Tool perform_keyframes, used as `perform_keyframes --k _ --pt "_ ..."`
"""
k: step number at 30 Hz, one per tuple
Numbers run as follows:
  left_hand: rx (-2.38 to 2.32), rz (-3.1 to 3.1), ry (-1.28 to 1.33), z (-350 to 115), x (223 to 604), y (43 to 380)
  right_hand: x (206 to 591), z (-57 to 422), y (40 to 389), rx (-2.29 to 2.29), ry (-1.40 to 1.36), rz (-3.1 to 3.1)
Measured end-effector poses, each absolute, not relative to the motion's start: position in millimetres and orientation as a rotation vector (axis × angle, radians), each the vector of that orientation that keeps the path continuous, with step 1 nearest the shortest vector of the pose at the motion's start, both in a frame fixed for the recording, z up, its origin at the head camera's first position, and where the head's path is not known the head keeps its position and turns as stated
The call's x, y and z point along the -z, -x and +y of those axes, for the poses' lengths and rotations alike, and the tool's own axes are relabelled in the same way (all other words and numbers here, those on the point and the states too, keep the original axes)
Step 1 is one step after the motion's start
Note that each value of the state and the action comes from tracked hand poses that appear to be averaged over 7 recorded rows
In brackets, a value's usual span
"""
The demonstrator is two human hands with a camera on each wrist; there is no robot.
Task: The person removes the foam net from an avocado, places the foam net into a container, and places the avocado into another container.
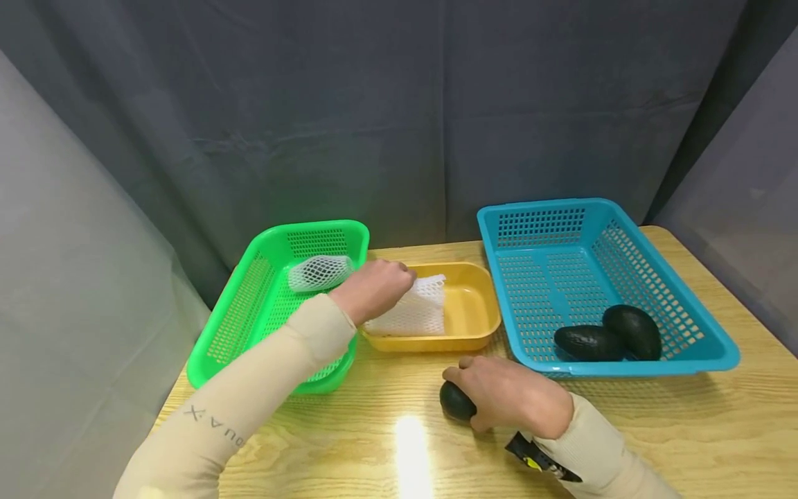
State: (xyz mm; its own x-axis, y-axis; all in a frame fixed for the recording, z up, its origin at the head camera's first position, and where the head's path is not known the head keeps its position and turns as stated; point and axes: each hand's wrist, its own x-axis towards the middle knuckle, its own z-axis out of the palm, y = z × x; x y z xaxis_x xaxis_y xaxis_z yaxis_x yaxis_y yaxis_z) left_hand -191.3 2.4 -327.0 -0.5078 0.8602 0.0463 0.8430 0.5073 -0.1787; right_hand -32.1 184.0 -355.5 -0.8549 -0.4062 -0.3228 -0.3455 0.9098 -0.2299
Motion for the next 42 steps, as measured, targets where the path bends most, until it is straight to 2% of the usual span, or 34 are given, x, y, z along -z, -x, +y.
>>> perform_keyframes --k 11,27,42 --pt "-0.295 -2.564 1.499 5.6 333.7 197.2 354.7 184.1 32.0 0.224 0.544 2.7" --pt "-0.371 -2.808 1.686 4.7 344.9 196.5 355.3 184.5 32.1 0.218 0.569 2.709" --pt "-0.424 -2.959 1.654 6.9 361.5 191.6 356.7 184.3 32.7 0.207 0.534 2.683"
